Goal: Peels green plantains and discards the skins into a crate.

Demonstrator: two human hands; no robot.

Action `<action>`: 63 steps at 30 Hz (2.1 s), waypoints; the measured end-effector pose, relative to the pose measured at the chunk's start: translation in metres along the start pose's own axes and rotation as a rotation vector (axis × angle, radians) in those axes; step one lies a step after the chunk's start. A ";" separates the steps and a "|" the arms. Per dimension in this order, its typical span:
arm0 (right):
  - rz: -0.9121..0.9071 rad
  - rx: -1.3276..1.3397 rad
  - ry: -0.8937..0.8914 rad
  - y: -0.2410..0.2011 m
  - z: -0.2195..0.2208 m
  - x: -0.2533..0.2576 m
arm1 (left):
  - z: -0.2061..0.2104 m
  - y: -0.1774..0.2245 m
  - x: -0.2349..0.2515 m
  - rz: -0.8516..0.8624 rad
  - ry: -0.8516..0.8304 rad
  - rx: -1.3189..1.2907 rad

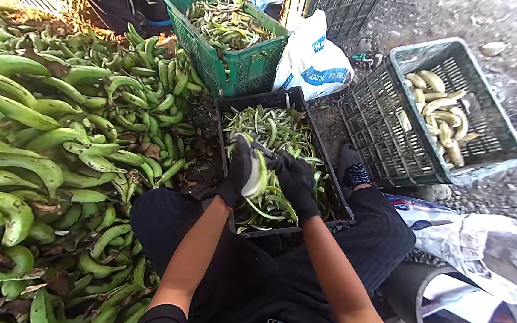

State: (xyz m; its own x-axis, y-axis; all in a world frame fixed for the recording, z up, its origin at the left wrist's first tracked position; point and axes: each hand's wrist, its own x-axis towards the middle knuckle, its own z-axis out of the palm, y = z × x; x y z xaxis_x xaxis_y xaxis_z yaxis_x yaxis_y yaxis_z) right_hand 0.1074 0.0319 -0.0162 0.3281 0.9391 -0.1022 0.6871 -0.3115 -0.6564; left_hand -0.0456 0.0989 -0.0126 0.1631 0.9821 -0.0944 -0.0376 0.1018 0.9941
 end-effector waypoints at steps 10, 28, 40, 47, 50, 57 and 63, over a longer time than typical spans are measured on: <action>0.005 0.107 -0.011 0.008 -0.004 0.018 | 0.005 -0.002 0.008 -0.115 -0.034 -0.138; 0.038 0.132 -0.022 0.015 -0.016 0.049 | 0.011 0.012 -0.001 -0.195 -0.463 0.146; -0.366 -0.002 0.244 0.024 0.020 -0.014 | -0.011 0.000 0.021 -0.389 -0.052 -0.615; -0.084 -0.007 -0.014 -0.001 0.001 0.009 | -0.004 0.008 0.012 -0.230 -0.077 -0.028; -0.021 0.188 -0.151 -0.002 -0.013 0.029 | 0.002 0.019 -0.006 -0.104 -0.178 0.188; -0.148 0.185 0.022 0.005 -0.011 0.023 | -0.010 0.025 -0.004 -0.178 -0.299 -0.471; -0.489 -0.028 0.202 0.025 0.000 -0.015 | -0.021 0.026 -0.005 -0.307 -0.208 -0.554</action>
State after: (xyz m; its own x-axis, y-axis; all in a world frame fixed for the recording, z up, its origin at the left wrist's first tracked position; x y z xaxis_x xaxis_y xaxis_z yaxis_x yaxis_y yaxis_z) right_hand 0.1196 0.0099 -0.0310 0.0816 0.9299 0.3586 0.8075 0.1492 -0.5706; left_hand -0.0682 0.0998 0.0121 0.4318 0.8500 -0.3016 -0.4508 0.4930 0.7441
